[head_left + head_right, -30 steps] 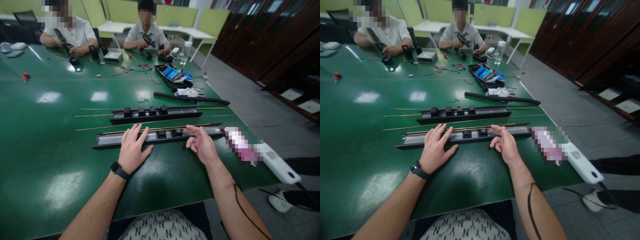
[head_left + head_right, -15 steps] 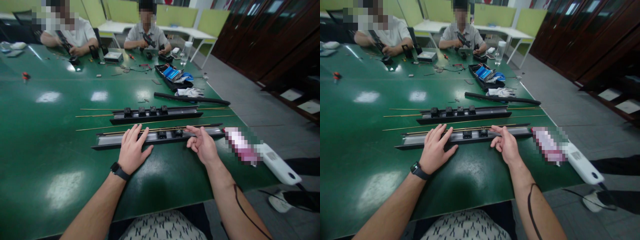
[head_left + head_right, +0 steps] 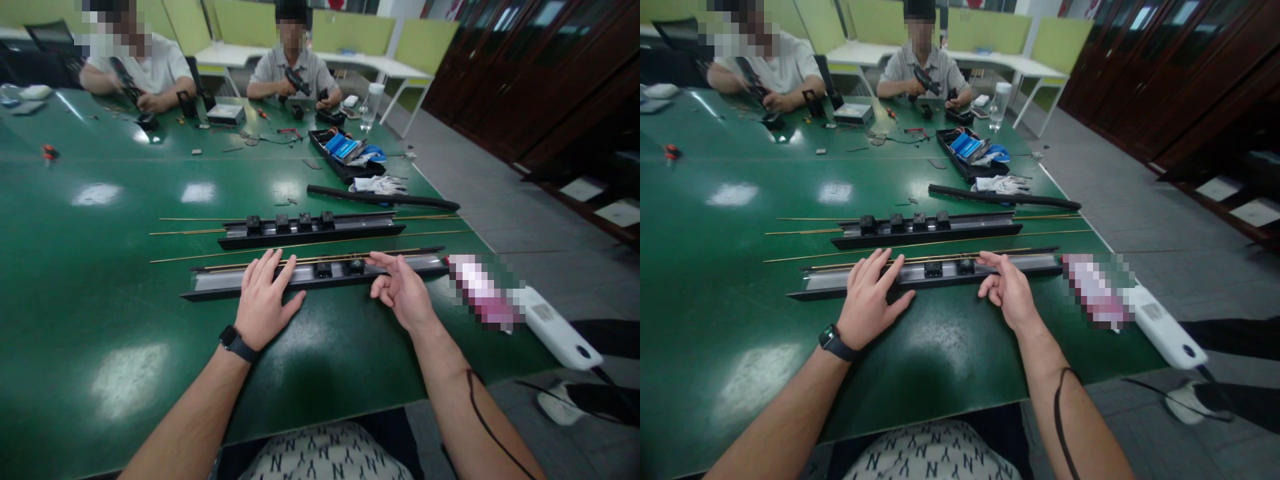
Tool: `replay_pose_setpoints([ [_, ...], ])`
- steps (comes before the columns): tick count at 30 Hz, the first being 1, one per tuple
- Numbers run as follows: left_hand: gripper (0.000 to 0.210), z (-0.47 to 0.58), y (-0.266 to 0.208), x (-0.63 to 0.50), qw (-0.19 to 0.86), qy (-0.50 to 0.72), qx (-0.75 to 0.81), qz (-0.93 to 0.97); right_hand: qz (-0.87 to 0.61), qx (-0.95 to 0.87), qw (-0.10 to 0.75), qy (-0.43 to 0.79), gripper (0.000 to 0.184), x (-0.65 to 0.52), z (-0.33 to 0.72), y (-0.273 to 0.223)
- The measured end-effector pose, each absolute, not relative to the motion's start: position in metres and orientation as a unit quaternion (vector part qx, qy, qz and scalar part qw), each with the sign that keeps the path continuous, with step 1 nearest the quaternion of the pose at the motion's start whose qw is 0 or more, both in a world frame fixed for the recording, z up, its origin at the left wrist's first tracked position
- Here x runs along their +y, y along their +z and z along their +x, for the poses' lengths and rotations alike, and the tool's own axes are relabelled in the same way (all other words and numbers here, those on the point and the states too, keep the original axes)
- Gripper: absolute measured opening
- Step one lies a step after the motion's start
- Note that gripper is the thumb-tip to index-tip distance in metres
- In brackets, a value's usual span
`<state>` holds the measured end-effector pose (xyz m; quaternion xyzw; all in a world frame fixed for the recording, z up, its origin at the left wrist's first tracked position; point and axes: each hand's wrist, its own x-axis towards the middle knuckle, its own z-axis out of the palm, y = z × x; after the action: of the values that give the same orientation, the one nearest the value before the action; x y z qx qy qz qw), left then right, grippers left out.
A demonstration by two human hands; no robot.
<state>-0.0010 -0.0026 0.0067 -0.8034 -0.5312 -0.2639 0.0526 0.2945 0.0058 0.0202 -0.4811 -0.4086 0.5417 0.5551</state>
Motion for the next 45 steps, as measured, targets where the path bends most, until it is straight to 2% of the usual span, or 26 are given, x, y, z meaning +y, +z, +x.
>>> replay_pose_setpoints([
  [45, 0.064, -0.0009, 0.0083, -0.0037, 0.048, -0.26, -0.533, -0.804, -0.495, -0.409, 0.551, 0.533, 0.055, 0.0056, 0.2943, 0.0229],
])
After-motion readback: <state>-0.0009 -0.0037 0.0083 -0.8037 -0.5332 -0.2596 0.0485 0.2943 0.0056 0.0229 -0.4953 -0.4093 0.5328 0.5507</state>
